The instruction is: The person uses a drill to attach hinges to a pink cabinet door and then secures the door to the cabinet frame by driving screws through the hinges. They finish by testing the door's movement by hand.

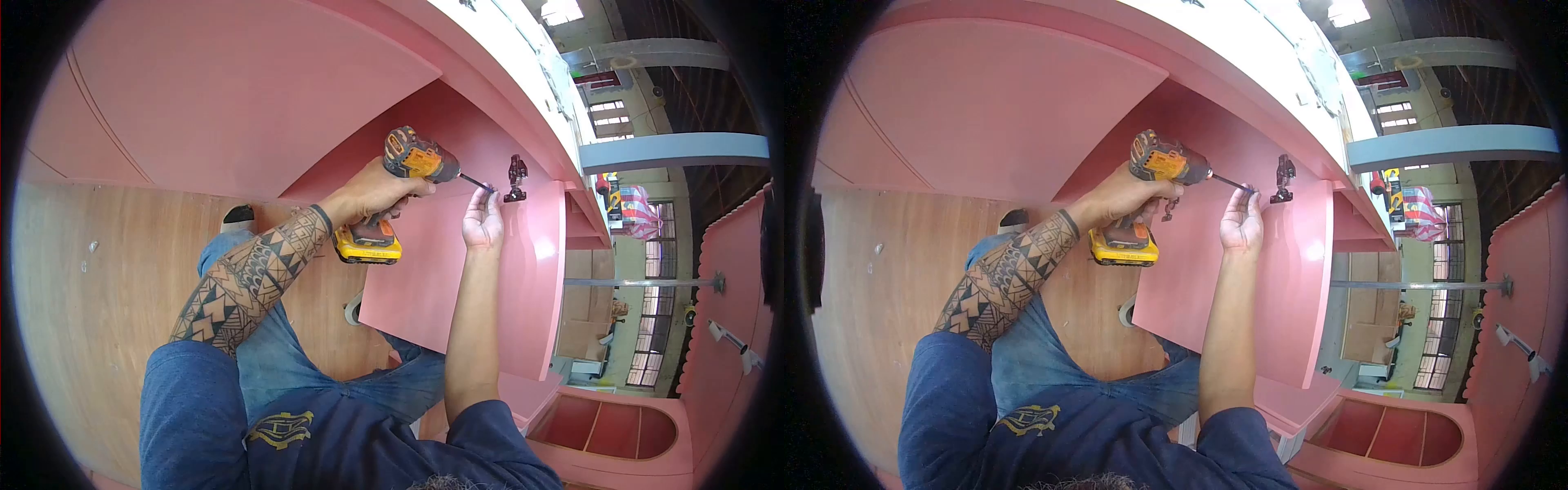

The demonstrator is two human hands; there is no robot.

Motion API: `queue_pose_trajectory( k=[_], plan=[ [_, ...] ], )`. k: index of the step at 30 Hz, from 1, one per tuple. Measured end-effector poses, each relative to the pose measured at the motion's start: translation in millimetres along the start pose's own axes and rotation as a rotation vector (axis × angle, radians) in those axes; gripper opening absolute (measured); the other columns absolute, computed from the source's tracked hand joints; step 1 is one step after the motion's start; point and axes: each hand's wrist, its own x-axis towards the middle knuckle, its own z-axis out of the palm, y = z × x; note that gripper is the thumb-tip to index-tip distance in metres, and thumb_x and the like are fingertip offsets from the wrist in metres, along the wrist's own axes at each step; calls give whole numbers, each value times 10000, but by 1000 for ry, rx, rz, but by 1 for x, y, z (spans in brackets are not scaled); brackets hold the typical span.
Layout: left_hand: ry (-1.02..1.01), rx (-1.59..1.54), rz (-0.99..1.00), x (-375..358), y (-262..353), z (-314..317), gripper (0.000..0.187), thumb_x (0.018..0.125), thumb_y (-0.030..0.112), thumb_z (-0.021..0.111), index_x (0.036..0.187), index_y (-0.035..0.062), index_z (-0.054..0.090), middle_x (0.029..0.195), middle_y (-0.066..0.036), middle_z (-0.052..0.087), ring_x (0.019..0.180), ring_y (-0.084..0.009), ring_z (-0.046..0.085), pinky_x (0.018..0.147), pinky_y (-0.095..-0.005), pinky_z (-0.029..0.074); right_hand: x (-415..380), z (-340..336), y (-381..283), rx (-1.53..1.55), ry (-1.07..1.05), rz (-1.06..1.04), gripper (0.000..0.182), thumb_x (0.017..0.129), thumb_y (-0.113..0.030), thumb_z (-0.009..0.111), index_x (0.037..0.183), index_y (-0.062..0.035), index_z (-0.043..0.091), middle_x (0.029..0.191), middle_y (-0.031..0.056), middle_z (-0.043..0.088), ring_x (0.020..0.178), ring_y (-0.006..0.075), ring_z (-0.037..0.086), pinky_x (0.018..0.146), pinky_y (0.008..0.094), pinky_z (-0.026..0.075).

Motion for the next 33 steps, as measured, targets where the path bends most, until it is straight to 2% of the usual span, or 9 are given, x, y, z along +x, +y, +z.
queue_pose_trajectory(
  k=[9,11,16,19,20,22,26,27,33],
  plan=[
    [22,-292,-59,7,-27,1,229,927,283,747,967,72,669,653,11,586,488,-77,526,466,-255,458,-16,19,13,-112,159,102,239,1033,-162,685,1112,57,633,1070,148,732,1012,293,736,1045,408,611],
    [46,-387,-77,5,-36,-6,246,916,289,769,931,71,656,650,12,562,503,-81,523,473,-264,466,-46,50,18,-606,443,39,382,1002,-276,748,1168,38,607,985,114,703,909,263,710,951,366,621],
    [275,-407,-232,40,-103,-34,284,903,351,762,917,81,672,613,19,551,471,-102,504,460,-281,443,-69,151,-47,-1259,-111,-1093,312,1047,-150,661,1282,50,616,1023,75,657,805,108,612,696,231,516],
    [365,-449,-331,61,-145,-48,309,866,378,797,854,89,688,614,7,567,491,-123,520,470,-313,441,-63,243,-67,-1626,-342,-1514,417,1097,-292,590,1333,51,615,1142,97,663,996,170,604,930,345,514],
    [379,-448,-363,66,-159,-52,303,872,368,792,855,86,685,608,-4,570,479,-132,521,462,-319,440,-47,250,-69,-1633,-362,-1503,417,1097,-292,590,1333,51,615,1142,97,663,996,170,604,930,345,514],
    [403,-470,-385,81,-192,-61,296,878,359,787,856,83,682,602,-15,574,467,-142,521,454,-325,439,-15,266,-66,-1995,-686,-1335,542,1124,-374,493,1432,71,523,1447,201,547,1344,284,491,1170,450,362],
    [424,-513,-344,105,-258,-74,309,888,342,778,840,59,663,578,-40,568,429,-170,524,423,-345,427,16,255,-55,-1915,-827,-974,676,1136,-446,384,1604,40,342,1699,203,299,1565,325,259,1265,408,224],
    [435,-523,-392,110,-273,-74,314,891,337,776,836,52,657,569,-46,564,419,-174,523,414,-351,423,57,247,-97,-2082,-976,-1189,711,1131,-456,378,1646,21,268,1705,187,296,1570,313,254,1282,406,188],
    [455,-650,-388,136,-338,-81,315,896,323,771,819,41,655,559,-49,557,400,-169,498,394,-349,407,35,250,-106,-2059,-845,-1027,668,1124,-431,377,1635,-4,321,1659,200,346,1512,306,346,1248,426,262]
  ],
)
